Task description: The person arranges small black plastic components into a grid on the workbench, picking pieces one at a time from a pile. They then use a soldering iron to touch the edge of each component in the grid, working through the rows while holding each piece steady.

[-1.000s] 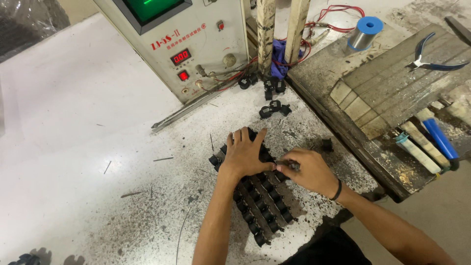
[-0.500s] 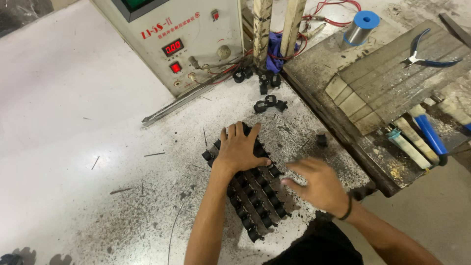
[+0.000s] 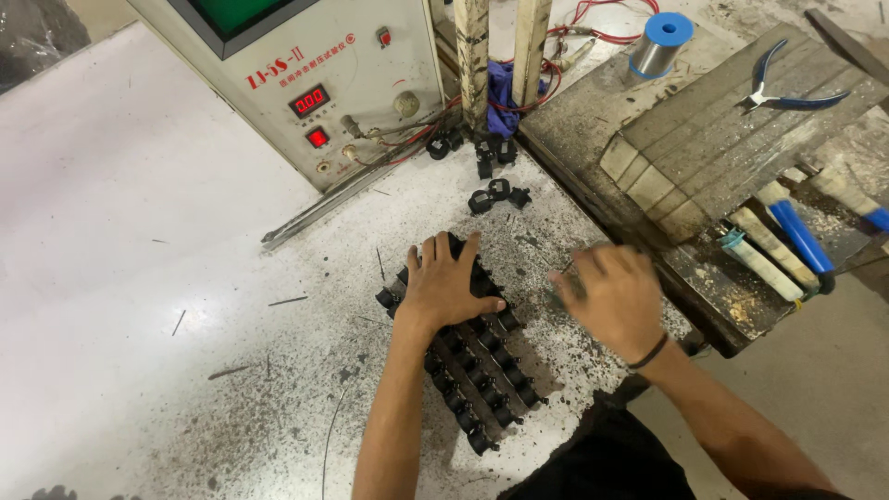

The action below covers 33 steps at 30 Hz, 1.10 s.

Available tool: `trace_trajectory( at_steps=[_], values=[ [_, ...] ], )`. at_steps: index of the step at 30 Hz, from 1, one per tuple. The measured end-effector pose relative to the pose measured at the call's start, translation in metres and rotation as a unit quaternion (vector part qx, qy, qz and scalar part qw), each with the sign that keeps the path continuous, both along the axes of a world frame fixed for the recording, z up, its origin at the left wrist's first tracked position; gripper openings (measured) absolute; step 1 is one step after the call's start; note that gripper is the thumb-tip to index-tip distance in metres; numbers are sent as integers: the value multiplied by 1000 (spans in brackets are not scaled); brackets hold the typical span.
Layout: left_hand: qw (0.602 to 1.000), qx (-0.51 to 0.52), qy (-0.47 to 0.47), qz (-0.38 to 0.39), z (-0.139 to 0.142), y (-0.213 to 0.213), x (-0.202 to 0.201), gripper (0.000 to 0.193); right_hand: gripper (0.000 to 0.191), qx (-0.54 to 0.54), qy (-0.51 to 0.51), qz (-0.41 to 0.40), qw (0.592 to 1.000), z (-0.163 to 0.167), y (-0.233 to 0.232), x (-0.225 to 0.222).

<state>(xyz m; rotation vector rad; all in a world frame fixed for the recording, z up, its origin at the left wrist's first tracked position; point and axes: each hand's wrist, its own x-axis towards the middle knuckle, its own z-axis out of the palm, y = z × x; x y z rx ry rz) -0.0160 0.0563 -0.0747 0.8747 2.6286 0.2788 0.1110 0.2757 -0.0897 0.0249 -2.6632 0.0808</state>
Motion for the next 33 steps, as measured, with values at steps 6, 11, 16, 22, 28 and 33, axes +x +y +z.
trace_trajectory(
  at_steps=[6, 11, 16, 22, 28, 33],
  values=[
    [999, -52, 6, -10, 11, 9, 15, 144, 30, -27, -92, 53, 994, -2, 22, 5],
    [998, -54, 32, -11, 5, 18, 15, 148, 40, -161, -241, 163, 943, -17, -2, 29],
    [998, -51, 30, -11, -4, 19, 11, 146, 33, -234, -198, 181, 934, -32, -11, 41],
    [998, -36, 45, -7, -4, 17, 14, 144, 26, -196, -117, 263, 937, -23, -15, 21],
    [998, -27, 49, 0, 13, 17, 27, 141, 45, -9, 76, 112, 991, 38, 10, -88],
    [976, 130, 173, 42, 21, 15, 60, 111, 17, -86, -27, 110, 990, 36, 18, -85]
  ],
)
